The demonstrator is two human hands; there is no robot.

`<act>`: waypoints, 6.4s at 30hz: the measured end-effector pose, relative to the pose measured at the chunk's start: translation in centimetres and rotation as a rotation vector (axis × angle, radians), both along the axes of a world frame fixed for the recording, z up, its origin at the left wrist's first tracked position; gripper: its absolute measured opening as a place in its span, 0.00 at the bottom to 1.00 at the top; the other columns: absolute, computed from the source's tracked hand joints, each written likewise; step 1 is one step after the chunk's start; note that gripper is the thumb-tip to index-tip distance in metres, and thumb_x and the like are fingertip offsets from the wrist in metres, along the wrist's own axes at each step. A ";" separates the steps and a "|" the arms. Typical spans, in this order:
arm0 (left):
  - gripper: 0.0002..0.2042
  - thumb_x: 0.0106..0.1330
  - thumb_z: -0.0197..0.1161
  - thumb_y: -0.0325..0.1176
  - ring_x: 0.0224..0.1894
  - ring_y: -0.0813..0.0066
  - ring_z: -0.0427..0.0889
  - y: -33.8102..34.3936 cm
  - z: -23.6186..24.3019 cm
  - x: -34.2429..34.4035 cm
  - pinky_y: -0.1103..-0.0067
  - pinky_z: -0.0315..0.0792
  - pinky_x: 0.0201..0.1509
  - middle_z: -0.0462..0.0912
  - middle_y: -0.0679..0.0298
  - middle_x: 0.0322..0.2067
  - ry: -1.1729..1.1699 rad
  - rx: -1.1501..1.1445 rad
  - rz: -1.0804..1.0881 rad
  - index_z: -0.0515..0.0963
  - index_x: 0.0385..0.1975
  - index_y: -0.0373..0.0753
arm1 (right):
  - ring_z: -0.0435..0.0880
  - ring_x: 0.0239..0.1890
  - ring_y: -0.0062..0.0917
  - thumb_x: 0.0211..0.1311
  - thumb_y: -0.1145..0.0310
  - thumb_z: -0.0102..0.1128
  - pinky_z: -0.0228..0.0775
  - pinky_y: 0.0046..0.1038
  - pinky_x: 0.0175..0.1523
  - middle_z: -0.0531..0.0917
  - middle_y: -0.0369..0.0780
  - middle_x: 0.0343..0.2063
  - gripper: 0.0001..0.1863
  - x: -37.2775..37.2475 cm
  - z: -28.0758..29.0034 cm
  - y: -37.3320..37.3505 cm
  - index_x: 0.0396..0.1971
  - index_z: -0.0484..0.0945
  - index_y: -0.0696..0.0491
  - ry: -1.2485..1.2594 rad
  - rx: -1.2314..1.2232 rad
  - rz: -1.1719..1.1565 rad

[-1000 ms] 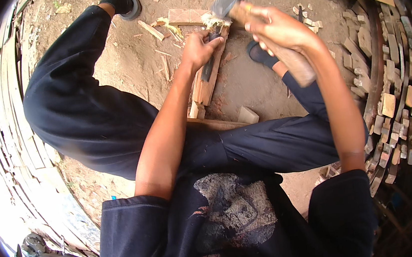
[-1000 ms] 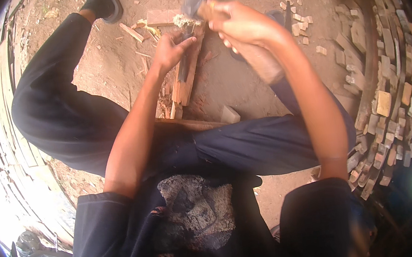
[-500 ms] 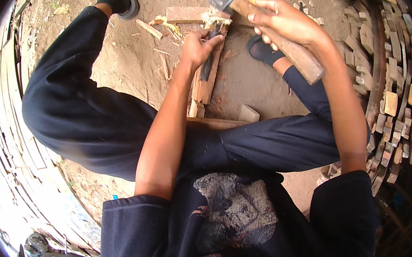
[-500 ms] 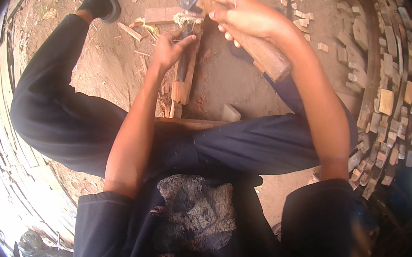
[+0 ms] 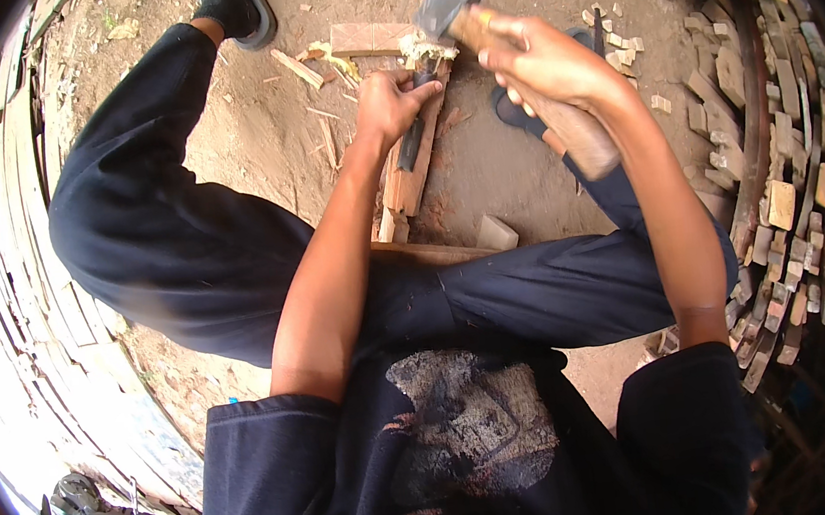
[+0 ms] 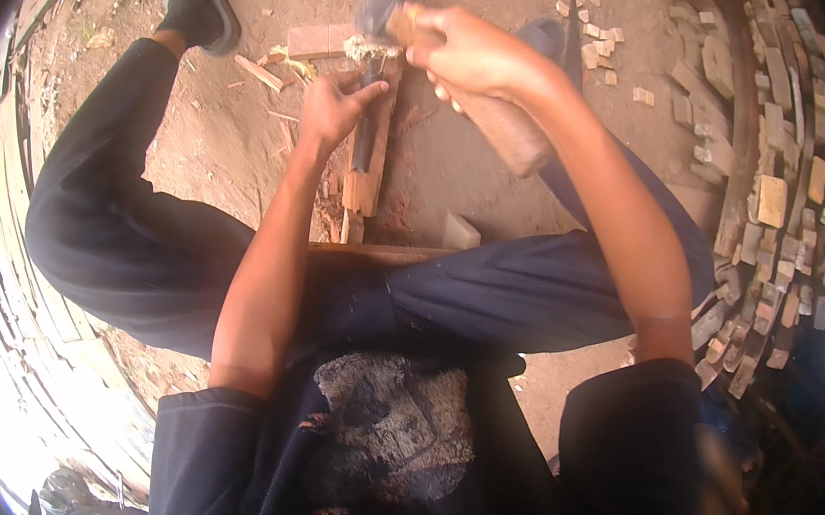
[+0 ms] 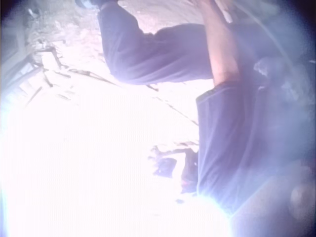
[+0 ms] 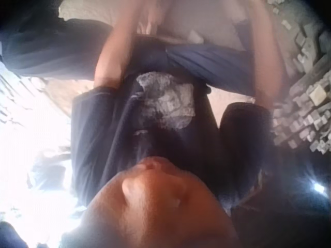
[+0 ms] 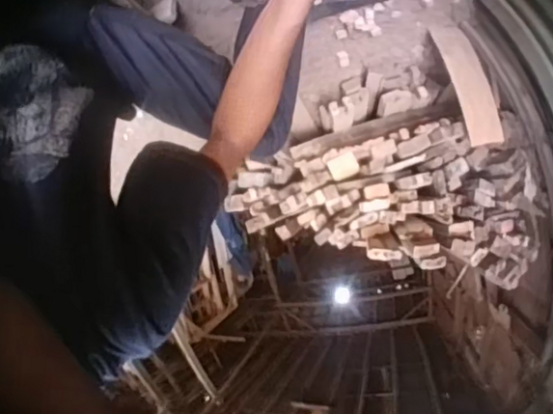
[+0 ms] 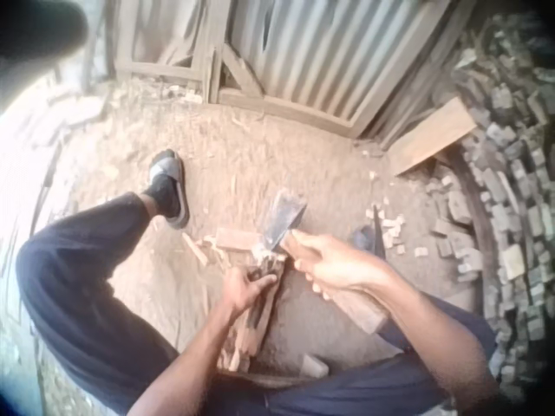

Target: The person sits cross-legged on the ground and uses a chisel and mallet to carve a piece of wood. They repeatedly strike the chisel to remove wood shavings, occasionally adjusting the wood's position.

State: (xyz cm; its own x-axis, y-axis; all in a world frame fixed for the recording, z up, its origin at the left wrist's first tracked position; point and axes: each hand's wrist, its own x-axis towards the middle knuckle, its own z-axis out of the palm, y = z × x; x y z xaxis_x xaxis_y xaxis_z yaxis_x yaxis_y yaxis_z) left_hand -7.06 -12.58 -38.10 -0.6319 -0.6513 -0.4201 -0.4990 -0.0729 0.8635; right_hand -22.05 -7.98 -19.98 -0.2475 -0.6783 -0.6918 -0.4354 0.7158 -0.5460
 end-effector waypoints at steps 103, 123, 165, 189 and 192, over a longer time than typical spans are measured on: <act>0.15 0.55 0.70 0.40 0.35 0.52 0.82 3.2 3.1 -2.1 0.67 0.75 0.41 0.81 0.46 0.33 0.009 -0.386 0.001 0.81 0.31 0.31 | 0.74 0.21 0.18 0.65 0.66 0.53 0.71 0.22 0.23 0.73 0.36 0.22 0.34 -4.7 1.4 4.0 0.68 0.53 0.57 -0.141 -0.059 0.040; 0.18 0.52 0.72 0.41 0.34 0.55 0.84 2.9 1.7 -2.8 0.69 0.75 0.40 0.83 0.46 0.30 -0.007 -0.409 0.030 0.81 0.30 0.29 | 0.74 0.21 0.18 0.65 0.67 0.54 0.73 0.23 0.24 0.75 0.36 0.24 0.34 -5.3 -1.1 3.3 0.68 0.52 0.56 -0.036 -0.232 -0.261; 0.18 0.51 0.73 0.41 0.34 0.57 0.84 3.3 1.3 -3.1 0.69 0.76 0.42 0.83 0.47 0.31 -0.061 -0.378 0.059 0.82 0.32 0.30 | 0.74 0.21 0.16 0.65 0.66 0.55 0.71 0.20 0.23 0.74 0.36 0.25 0.35 -6.5 1.4 3.5 0.68 0.52 0.55 -0.129 -0.221 -0.234; 0.19 0.51 0.73 0.41 0.28 0.60 0.84 3.4 0.0 -3.2 0.70 0.76 0.37 0.83 0.49 0.25 -0.055 -0.413 0.042 0.82 0.32 0.30 | 0.75 0.23 0.18 0.66 0.66 0.51 0.73 0.22 0.25 0.74 0.37 0.25 0.32 -5.1 0.4 3.1 0.67 0.54 0.57 -0.155 0.045 0.028; 0.18 0.51 0.73 0.41 0.26 0.61 0.83 3.6 -0.2 -3.1 0.70 0.76 0.34 0.83 0.50 0.22 -0.040 -0.402 0.055 0.82 0.31 0.30 | 0.74 0.24 0.16 0.66 0.65 0.53 0.71 0.20 0.24 0.74 0.36 0.27 0.32 -5.9 1.3 3.0 0.67 0.54 0.55 -0.300 0.017 -0.121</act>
